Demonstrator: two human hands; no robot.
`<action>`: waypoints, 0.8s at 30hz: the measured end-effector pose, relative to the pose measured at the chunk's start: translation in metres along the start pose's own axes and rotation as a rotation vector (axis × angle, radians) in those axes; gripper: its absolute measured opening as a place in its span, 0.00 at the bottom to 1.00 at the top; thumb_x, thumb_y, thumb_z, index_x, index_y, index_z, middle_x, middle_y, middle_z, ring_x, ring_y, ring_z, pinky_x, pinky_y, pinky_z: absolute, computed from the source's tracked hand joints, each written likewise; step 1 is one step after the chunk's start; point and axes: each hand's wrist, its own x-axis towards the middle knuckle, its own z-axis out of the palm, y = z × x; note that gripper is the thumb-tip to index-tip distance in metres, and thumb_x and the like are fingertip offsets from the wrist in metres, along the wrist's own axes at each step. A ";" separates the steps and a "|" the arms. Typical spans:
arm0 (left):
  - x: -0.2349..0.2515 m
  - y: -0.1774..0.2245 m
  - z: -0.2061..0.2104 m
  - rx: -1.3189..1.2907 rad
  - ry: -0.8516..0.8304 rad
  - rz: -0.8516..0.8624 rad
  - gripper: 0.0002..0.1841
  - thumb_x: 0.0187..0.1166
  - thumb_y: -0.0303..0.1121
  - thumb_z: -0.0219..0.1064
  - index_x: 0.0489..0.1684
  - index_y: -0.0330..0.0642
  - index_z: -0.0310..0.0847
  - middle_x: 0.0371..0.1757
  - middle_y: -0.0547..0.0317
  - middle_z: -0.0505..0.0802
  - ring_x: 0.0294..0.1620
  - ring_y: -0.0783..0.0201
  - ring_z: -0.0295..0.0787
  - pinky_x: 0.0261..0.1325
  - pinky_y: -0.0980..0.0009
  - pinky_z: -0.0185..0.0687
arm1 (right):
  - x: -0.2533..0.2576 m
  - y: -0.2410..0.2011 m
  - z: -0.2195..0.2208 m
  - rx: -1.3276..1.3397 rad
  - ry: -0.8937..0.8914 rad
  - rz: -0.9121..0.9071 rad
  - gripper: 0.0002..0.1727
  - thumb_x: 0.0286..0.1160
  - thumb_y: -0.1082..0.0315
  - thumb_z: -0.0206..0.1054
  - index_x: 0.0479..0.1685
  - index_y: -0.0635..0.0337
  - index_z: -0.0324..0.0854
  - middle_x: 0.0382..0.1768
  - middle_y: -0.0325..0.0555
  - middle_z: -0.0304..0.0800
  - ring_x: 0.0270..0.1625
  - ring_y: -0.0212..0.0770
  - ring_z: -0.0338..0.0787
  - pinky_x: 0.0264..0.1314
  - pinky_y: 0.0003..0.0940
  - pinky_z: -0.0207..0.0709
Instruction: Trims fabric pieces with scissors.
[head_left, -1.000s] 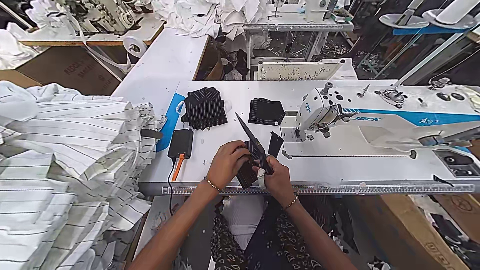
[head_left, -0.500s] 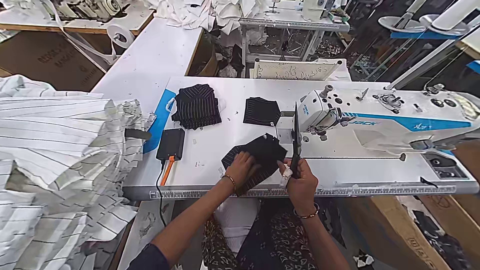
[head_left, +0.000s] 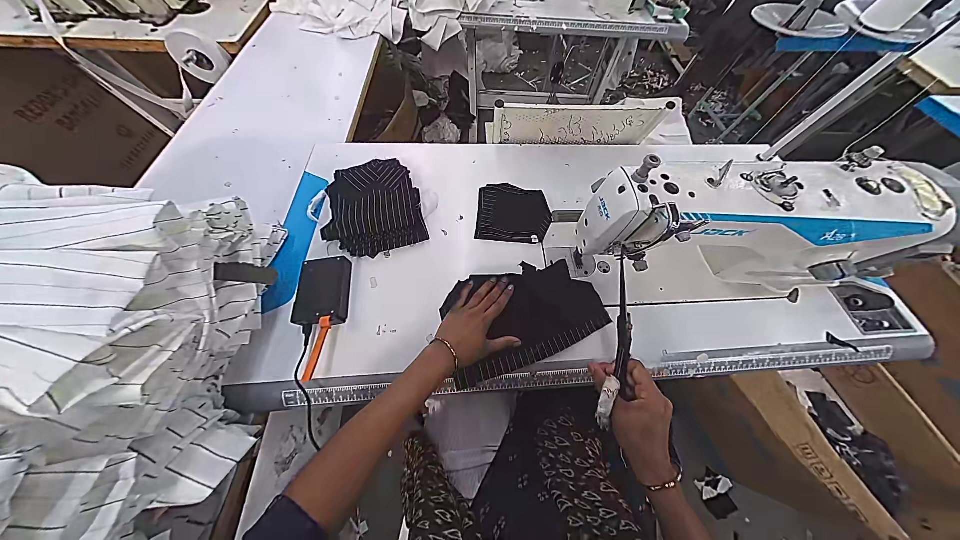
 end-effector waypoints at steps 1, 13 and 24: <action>0.000 -0.002 0.000 0.013 -0.001 0.005 0.52 0.77 0.76 0.48 0.98 0.53 0.42 0.98 0.62 0.47 0.98 0.58 0.33 0.94 0.42 0.22 | -0.004 0.000 -0.002 0.050 -0.047 0.034 0.15 0.67 0.58 0.75 0.36 0.64 0.85 0.23 0.37 0.89 0.24 0.25 0.85 0.28 0.24 0.76; -0.009 -0.040 -0.004 0.079 0.042 -0.064 0.53 0.71 0.82 0.44 0.97 0.62 0.46 0.98 0.66 0.48 0.98 0.58 0.32 0.93 0.38 0.20 | -0.055 0.008 -0.045 0.585 -0.962 0.665 0.16 0.79 0.49 0.65 0.31 0.49 0.75 0.14 0.25 0.76 0.14 0.23 0.78 0.18 0.18 0.74; -0.022 -0.035 -0.001 0.110 0.004 -0.077 0.52 0.70 0.83 0.42 0.97 0.67 0.44 0.99 0.65 0.43 0.98 0.57 0.26 0.91 0.36 0.14 | -0.063 0.009 -0.040 0.509 -1.101 0.691 0.17 0.79 0.46 0.66 0.32 0.47 0.75 0.15 0.24 0.75 0.16 0.21 0.76 0.20 0.18 0.71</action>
